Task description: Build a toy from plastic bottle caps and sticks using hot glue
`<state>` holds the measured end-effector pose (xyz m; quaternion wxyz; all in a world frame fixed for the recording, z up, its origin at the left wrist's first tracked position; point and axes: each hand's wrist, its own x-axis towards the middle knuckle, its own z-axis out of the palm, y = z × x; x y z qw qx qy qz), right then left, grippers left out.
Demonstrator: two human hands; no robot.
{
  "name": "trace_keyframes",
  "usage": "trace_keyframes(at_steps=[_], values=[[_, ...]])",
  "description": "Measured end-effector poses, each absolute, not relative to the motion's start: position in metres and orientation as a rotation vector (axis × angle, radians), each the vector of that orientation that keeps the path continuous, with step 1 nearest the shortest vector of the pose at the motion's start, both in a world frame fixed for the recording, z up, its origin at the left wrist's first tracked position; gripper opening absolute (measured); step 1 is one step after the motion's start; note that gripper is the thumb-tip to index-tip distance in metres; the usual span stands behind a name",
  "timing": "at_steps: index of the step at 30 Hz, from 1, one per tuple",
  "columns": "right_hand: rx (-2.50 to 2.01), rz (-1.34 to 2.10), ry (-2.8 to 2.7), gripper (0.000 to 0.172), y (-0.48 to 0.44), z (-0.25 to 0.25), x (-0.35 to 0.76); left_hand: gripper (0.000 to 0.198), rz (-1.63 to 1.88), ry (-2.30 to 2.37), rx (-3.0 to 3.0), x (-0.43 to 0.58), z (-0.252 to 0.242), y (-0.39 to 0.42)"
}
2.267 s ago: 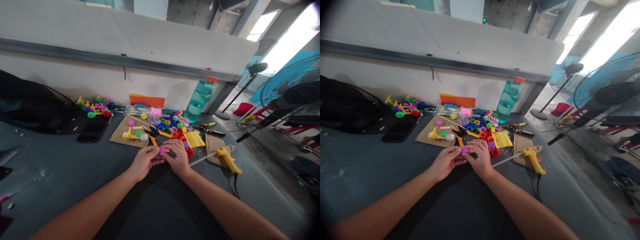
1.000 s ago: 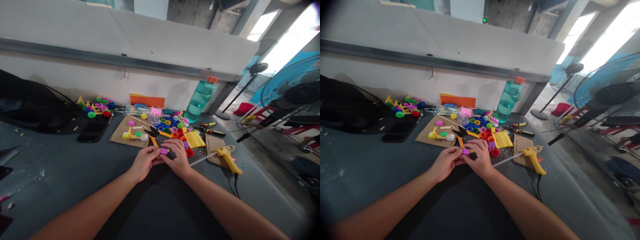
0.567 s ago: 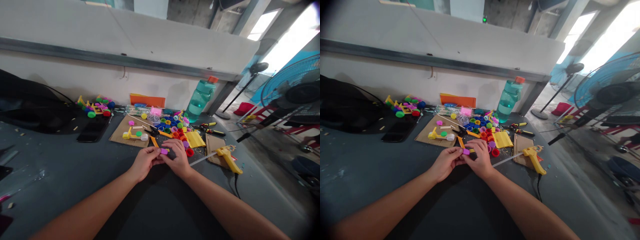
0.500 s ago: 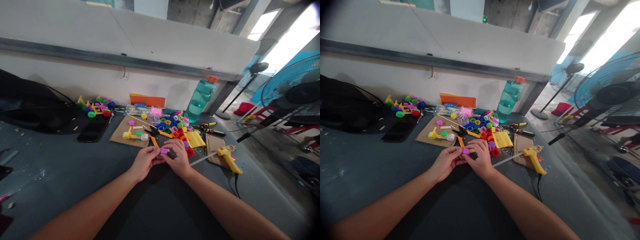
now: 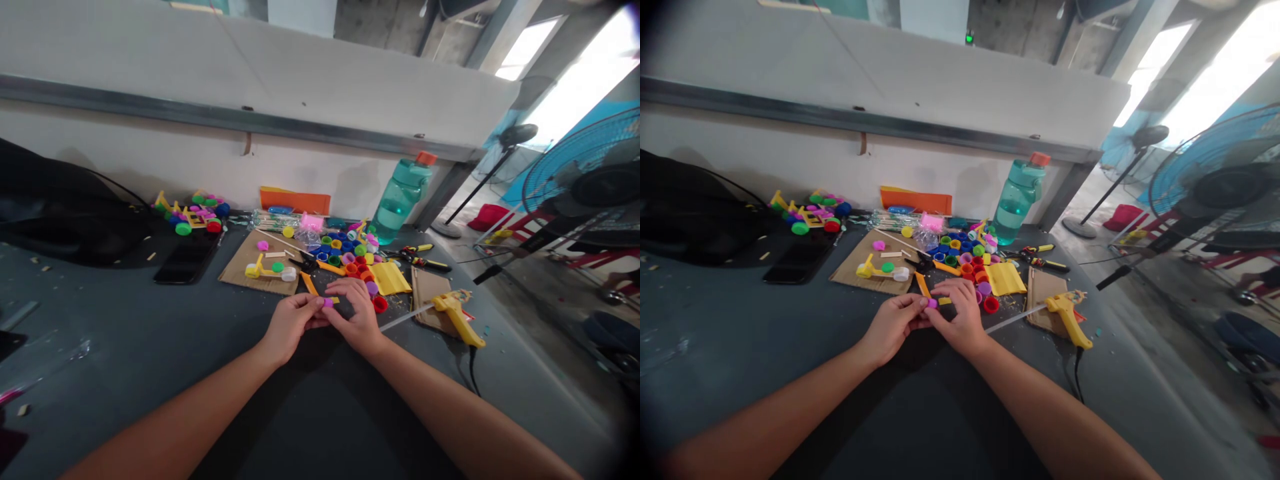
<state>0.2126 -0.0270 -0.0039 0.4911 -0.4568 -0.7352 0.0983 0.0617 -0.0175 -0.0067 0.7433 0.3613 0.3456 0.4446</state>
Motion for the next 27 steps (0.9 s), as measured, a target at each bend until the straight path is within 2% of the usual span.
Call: trace_keyframes(at_steps=[5,27], values=[[-1.148,0.264,-1.720,0.002,-0.0261,-0.0047,0.2122,0.023,1.034,0.788,0.849,0.0632,-0.0095,-0.0199],[-1.098,0.372,-1.723,0.002,-0.0267,-0.0046,0.2135,0.021,1.052,0.847,0.957,0.0608,-0.0101,-0.0196]])
